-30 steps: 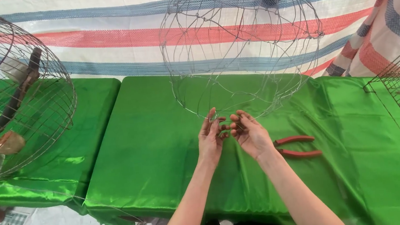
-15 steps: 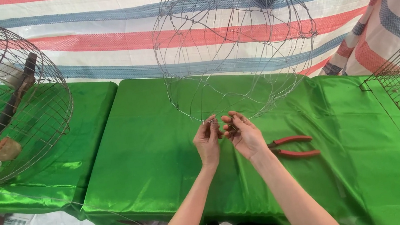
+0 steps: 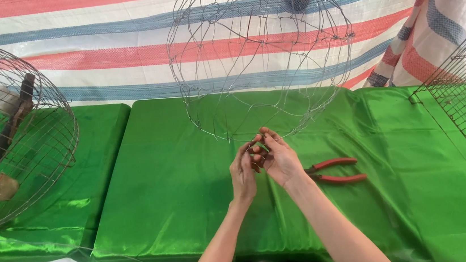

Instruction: Securing wire connections on a wire structure by twisting them by hand and using pliers to tighten the joints.

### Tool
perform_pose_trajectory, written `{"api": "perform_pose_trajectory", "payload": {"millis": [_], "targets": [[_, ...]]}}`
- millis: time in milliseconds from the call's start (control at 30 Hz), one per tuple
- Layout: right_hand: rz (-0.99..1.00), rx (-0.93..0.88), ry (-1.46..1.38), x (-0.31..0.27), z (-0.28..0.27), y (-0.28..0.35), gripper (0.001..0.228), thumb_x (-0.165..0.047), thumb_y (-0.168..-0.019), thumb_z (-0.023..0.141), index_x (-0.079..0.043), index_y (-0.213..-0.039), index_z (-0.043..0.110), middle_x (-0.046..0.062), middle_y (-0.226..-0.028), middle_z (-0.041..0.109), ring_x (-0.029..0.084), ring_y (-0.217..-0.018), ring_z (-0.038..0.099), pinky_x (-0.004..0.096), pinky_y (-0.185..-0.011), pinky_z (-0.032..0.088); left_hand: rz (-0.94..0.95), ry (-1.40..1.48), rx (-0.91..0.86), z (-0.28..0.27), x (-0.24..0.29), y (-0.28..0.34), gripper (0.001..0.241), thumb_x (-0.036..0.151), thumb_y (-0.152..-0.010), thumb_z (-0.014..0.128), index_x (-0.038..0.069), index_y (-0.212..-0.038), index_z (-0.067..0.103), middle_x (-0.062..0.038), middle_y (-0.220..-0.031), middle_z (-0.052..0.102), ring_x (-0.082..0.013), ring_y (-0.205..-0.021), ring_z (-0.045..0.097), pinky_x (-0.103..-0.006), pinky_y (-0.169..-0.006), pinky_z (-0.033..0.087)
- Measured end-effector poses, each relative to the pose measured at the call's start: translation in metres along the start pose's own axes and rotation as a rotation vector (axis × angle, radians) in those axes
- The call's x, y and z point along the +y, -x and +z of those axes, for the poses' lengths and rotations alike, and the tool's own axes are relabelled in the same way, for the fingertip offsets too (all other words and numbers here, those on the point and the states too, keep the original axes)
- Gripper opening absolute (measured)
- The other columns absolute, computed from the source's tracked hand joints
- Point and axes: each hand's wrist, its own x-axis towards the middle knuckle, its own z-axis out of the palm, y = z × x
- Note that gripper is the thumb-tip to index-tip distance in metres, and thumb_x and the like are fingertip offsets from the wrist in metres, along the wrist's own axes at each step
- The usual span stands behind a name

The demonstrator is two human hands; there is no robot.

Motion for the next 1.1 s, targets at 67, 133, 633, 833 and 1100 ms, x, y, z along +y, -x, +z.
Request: {"api": "perform_pose_trajectory", "payload": {"millis": [67, 133, 633, 833, 1100], "targets": [[0.008, 0.014, -0.012, -0.001, 0.008, 0.005, 0.018, -0.017, -0.104, 0.057, -0.021, -0.117, 0.069, 0.006, -0.101, 0.077, 0.023, -0.078, 0.070, 0.032, -0.064, 0.059, -0.025, 0.012, 0.004, -0.001, 0.008, -0.003, 0.047, 0.038, -0.108, 0.039, 0.007, -0.127, 0.070, -0.015, -0.094, 0.073, -0.0162, -0.067, 0.065, -0.0298, -0.054, 0.059], [0.015, 0.023, -0.022, -0.001, 0.013, 0.006, 0.018, -0.016, -0.104, 0.057, -0.021, -0.117, 0.069, 0.005, -0.100, 0.076, 0.022, -0.078, 0.069, 0.030, -0.063, 0.057, -0.046, 0.024, 0.011, -0.003, 0.003, -0.007, 0.050, 0.040, -0.108, 0.039, 0.007, -0.127, 0.071, -0.014, -0.095, 0.072, -0.0159, -0.071, 0.066, -0.0296, -0.056, 0.060], [-0.004, -0.004, 0.234, -0.005, 0.015, 0.009, 0.021, -0.018, -0.103, 0.059, -0.016, -0.121, 0.072, 0.009, -0.111, 0.078, 0.015, -0.072, 0.066, 0.025, -0.059, 0.054, -0.444, 0.495, 0.080, 0.005, 0.010, -0.013, 0.033, 0.009, -0.105, 0.047, 0.013, -0.137, 0.055, 0.001, -0.099, 0.065, -0.0049, -0.076, 0.063, -0.0195, -0.062, 0.056], [-0.042, -0.143, 0.307, -0.014, 0.017, 0.017, 0.031, -0.013, -0.096, 0.068, -0.008, -0.126, 0.068, 0.015, -0.112, 0.077, 0.019, -0.076, 0.071, 0.030, -0.062, 0.060, -0.326, 0.545, -0.078, -0.004, 0.014, -0.022, 0.054, -0.008, -0.100, 0.044, 0.016, -0.148, 0.051, -0.004, -0.119, 0.069, -0.0086, -0.092, 0.068, -0.0218, -0.072, 0.057], [-0.255, -0.212, 0.560, -0.007, 0.005, -0.001, 0.030, -0.022, -0.105, 0.057, -0.005, -0.128, 0.066, 0.013, -0.089, 0.070, 0.018, -0.065, 0.066, 0.029, -0.061, 0.060, -0.181, 0.326, -0.205, -0.009, 0.010, -0.031, 0.065, -0.013, -0.098, 0.048, 0.020, -0.154, 0.049, -0.003, -0.143, 0.059, -0.0110, -0.114, 0.063, -0.0252, -0.087, 0.059]]}}
